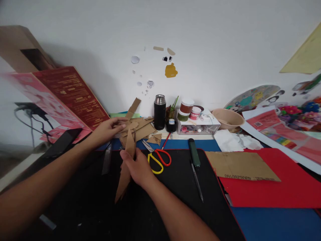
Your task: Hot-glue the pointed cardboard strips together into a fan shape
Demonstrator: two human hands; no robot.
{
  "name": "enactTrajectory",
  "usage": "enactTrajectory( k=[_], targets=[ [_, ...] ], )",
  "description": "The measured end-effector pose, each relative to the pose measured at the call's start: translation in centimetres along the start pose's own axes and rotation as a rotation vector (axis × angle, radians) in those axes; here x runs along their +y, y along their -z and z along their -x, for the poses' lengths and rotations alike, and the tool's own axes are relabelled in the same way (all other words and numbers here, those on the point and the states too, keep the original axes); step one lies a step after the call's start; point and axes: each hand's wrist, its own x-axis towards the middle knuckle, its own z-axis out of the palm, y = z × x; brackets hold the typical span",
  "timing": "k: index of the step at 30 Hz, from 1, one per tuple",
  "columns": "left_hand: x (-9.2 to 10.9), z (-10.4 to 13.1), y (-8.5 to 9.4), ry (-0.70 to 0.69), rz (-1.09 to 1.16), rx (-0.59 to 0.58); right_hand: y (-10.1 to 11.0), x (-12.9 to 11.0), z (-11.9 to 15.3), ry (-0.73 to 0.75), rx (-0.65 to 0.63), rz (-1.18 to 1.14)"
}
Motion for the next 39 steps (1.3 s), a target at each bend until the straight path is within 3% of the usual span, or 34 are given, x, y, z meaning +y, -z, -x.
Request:
enactTrajectory(
  k=[3,5,8,11,15,20,24,29,33,39],
  targets=[
    [1.4,4.2,-0.3,0.066,0.167,-0.009,-0.1,-1.0,0.3,-0.032,-0.001,-0.127],
    [2.1,6.9,-0.7,0.175,0.287,-0.084,-0.2,-1.6,0.6,-0.002,-0.003,-0.213],
    [2.9,10.3,-1.3,0.298,0.443,-0.259,-0.1,-2.3,0.8,0.037,0.032,-0.295],
    [3.5,12.3,-2.0,0.391,0.62,-0.473,0.1,-2.5,0.9,0.032,0.098,-0.347],
    [3.9,12.6,-2.6,0.469,0.796,-0.502,0.3,-2.7,1.0,0.014,0.16,-0.374],
    [3.7,11.8,-2.8,0.43,0.729,-0.532,0.2,-2.7,1.2,0.051,0.188,-0.319],
    [3.5,12.0,-3.0,0.382,0.704,-0.48,0.2,-2.3,1.1,0.113,0.217,-0.224],
    [4.3,12.9,-4.6,0.332,0.713,-0.482,0.2,-1.9,1.0,0.155,0.217,-0.114],
    [4.9,12.9,-5.6,0.359,0.737,-0.407,0.1,-1.9,1.1,0.183,0.215,-0.125],
    [4.3,12.1,-5.3,0.389,0.811,-0.292,-0.4,-1.8,1.3,0.139,0.124,-0.111]
  ],
)
